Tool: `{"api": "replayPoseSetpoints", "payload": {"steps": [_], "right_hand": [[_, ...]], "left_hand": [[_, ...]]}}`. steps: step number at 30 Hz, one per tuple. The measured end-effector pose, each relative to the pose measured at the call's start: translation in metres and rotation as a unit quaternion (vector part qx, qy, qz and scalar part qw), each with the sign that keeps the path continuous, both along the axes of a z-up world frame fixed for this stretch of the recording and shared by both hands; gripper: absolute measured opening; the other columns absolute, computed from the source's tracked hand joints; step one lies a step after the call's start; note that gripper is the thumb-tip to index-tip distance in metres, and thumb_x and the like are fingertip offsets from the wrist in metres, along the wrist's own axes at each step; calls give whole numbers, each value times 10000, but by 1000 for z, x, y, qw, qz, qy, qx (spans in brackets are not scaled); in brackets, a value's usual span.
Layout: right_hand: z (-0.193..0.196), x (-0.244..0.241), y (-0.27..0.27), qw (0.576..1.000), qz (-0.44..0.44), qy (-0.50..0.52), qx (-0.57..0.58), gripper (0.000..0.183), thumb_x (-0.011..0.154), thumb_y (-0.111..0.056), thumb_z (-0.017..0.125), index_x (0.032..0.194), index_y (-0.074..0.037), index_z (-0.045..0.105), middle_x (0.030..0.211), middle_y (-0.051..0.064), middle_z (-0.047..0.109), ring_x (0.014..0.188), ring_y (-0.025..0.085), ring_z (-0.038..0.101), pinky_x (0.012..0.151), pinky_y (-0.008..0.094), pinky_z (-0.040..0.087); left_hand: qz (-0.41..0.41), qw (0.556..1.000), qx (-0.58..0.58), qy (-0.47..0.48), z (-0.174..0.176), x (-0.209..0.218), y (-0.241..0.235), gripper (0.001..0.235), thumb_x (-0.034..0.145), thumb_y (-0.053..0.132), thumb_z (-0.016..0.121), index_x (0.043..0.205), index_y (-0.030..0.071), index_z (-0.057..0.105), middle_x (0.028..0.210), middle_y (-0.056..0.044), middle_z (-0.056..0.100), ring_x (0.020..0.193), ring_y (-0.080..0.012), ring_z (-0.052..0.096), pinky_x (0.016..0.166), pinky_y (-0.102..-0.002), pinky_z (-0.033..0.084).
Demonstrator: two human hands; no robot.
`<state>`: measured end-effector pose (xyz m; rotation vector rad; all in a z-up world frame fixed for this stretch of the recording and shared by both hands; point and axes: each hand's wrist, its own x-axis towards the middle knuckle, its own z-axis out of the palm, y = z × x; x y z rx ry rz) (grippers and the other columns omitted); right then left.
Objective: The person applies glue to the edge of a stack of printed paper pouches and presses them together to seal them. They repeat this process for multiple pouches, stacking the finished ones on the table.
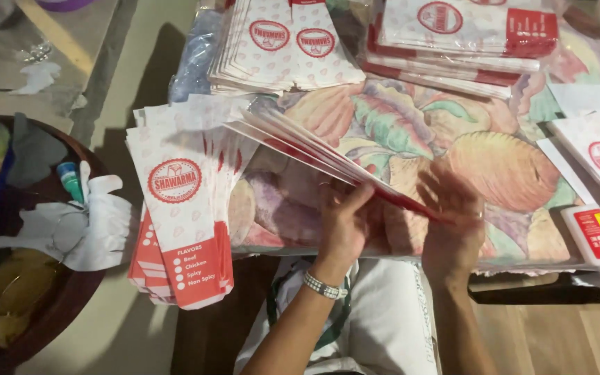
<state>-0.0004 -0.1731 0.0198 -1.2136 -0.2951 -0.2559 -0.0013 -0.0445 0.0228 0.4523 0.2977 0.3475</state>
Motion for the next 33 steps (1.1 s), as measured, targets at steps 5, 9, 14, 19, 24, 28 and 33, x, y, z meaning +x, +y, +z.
{"api": "replayPoseSetpoints", "payload": {"steps": [5, 9, 14, 19, 24, 28, 33], "right_hand": [[-1, 14, 3, 980, 30, -169, -96, 866, 849, -585, 646, 1396, 52, 436, 1445, 331, 526, 1410, 462, 507, 1238, 548, 388], [-3, 7, 6, 977, -22, -101, -186, 670, 673, 58, 855, 1261, 37, 533, 1247, 264, 642, 1214, 384, 637, 1102, 492, 472], [-20, 22, -31, 979, -87, -31, -180, 433, 689, 193, 822, 1061, 21, 680, 917, 150, 684, 878, 191, 664, 886, 356, 565], [11, 28, -57, 966, -26, 138, -215, 228, 854, 75, 612, 1015, -56, 706, 942, 37, 729, 857, 161, 726, 774, 287, 630], [-17, 34, -62, 988, 6, 102, -116, 170, 839, 101, 630, 952, -22, 663, 899, 63, 707, 764, 165, 709, 674, 245, 612], [-8, 29, -56, 996, 50, 65, -47, 270, 853, 7, 688, 1112, -46, 636, 1016, 51, 702, 920, 159, 693, 845, 251, 589], [-5, 31, -60, 993, -25, 96, -57, 118, 1062, -84, 563, 1086, -118, 673, 1111, 62, 702, 1019, 188, 689, 922, 330, 590]], "left_hand": [[-31, 999, 0, -11, -10, -3, -8, 425, 779, -41, 825, 1109, 46, 572, 1128, -53, 651, 1117, -208, 663, 945, -361, 574], [5, 1000, 6, -18, -6, -4, -9, 370, 763, -132, 796, 1024, 22, 584, 1064, -102, 677, 1027, -214, 676, 885, -371, 591], [22, 1000, 7, -18, -42, -4, 19, 289, 760, -130, 790, 930, 42, 632, 948, -81, 695, 920, -204, 692, 882, -348, 603], [190, 980, 64, -11, -48, -1, 73, 921, 636, -245, 751, 1469, 61, 508, 1236, -147, 702, 1100, -331, 698, 965, -487, 622], [170, 926, 336, -18, -20, -16, 82, 705, 667, -155, 739, 1315, 29, 532, 1235, -193, 665, 1094, -282, 688, 949, -361, 602], [142, 891, 431, -34, -11, -25, 87, 600, 709, -62, 740, 1277, 38, 572, 1261, -131, 634, 1172, -266, 663, 981, -359, 617], [158, 823, 545, -27, -11, -27, 95, 614, 712, 57, 799, 1275, 93, 556, 1215, -82, 610, 1096, -216, 620, 969, -342, 538]]}}
